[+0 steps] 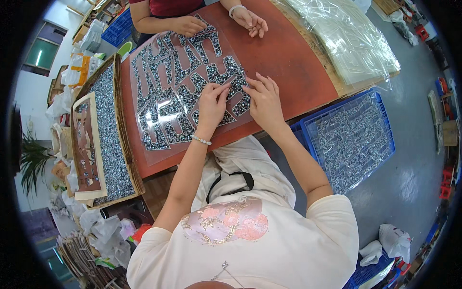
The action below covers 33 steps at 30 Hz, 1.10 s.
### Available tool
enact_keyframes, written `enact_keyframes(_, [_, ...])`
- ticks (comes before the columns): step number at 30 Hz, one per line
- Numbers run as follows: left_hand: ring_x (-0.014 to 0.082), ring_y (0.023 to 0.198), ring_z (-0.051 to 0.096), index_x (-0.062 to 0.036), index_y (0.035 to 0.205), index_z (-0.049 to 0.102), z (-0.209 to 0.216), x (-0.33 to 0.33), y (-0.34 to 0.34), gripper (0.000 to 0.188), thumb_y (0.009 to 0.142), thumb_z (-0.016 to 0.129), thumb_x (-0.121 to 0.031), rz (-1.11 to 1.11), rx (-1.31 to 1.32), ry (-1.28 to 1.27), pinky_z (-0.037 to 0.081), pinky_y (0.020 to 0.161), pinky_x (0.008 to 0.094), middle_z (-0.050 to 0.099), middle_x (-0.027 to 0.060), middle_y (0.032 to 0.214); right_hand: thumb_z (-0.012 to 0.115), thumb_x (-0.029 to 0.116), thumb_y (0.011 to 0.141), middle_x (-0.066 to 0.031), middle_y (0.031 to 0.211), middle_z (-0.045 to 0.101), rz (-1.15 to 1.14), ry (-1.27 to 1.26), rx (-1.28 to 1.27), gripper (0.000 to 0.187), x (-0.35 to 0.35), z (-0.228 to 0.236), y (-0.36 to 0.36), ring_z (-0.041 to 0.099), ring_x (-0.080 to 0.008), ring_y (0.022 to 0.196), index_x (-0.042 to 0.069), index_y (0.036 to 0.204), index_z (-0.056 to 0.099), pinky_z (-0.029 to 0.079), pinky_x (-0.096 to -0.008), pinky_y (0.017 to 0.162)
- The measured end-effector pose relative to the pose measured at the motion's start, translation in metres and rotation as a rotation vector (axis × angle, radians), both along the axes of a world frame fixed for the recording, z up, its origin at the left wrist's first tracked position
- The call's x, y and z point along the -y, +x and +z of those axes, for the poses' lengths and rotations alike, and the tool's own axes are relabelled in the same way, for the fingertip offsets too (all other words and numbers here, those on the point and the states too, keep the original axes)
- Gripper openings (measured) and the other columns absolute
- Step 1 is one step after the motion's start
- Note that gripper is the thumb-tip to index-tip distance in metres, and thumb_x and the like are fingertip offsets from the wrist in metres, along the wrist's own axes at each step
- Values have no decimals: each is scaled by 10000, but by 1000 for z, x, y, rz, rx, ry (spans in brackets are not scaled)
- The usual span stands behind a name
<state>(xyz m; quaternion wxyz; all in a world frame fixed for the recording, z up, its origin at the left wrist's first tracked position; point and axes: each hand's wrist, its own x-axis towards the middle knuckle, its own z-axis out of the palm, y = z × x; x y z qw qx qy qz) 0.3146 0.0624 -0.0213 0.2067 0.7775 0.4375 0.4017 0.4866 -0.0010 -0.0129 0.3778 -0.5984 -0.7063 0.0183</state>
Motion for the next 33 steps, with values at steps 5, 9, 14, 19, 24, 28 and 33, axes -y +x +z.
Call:
enact_keyframes(5, [261,883,584,-25,1072,695,20,8,-21,201,882,631,-49,4,75,-119,485,762,337,590,123,942,590,-1,763,-109,1333,546,20,-43,175,391,-10,-2,-24,394,-324,1337,29,1147,653,256,-490,1133])
enact_keyframes(9, [186,860,584,-34,978,689,37,24,-85,105,885,644,-52,271,59,20,484,731,316,612,76,972,578,59,794,-144,1422,466,25,-150,368,455,-19,-8,-40,302,-344,1401,19,1247,592,178,-498,1166])
enact_keyframes(14, [157,776,552,-18,926,651,38,56,-237,104,880,685,-104,797,73,40,459,686,277,606,65,904,551,182,840,-182,1428,467,26,-224,880,361,-21,26,-73,269,-357,1421,-1,1122,681,145,-496,1180])
enact_keyframes(19, [278,840,562,-8,892,683,44,107,-359,204,856,702,-209,1137,-495,-69,445,773,381,618,117,857,578,214,803,-202,1398,500,174,-241,1189,309,-35,34,-76,281,-362,1415,1,944,751,138,-479,1189])
enact_keyframes(24, [309,871,570,-31,984,716,22,140,-398,238,841,711,-221,1097,-723,-188,443,808,411,626,145,885,593,101,776,-140,1378,538,294,-274,734,277,-52,27,-29,333,-319,1395,12,996,736,200,-474,1170])
enact_keyframes(28, [309,899,565,-55,953,749,24,145,-404,209,841,713,-229,1063,-659,-186,441,839,425,616,146,920,552,6,832,-72,1373,551,211,-110,216,321,-42,9,14,413,-298,1346,65,1112,699,281,-456,1116])
enact_keyframes(33, [233,837,597,-31,961,743,47,130,-362,198,878,695,-205,1064,-423,-36,465,751,348,644,105,899,535,-18,868,-45,1316,599,-4,-67,-53,359,7,-1,33,474,-292,1298,99,1178,674,328,-425,1076])
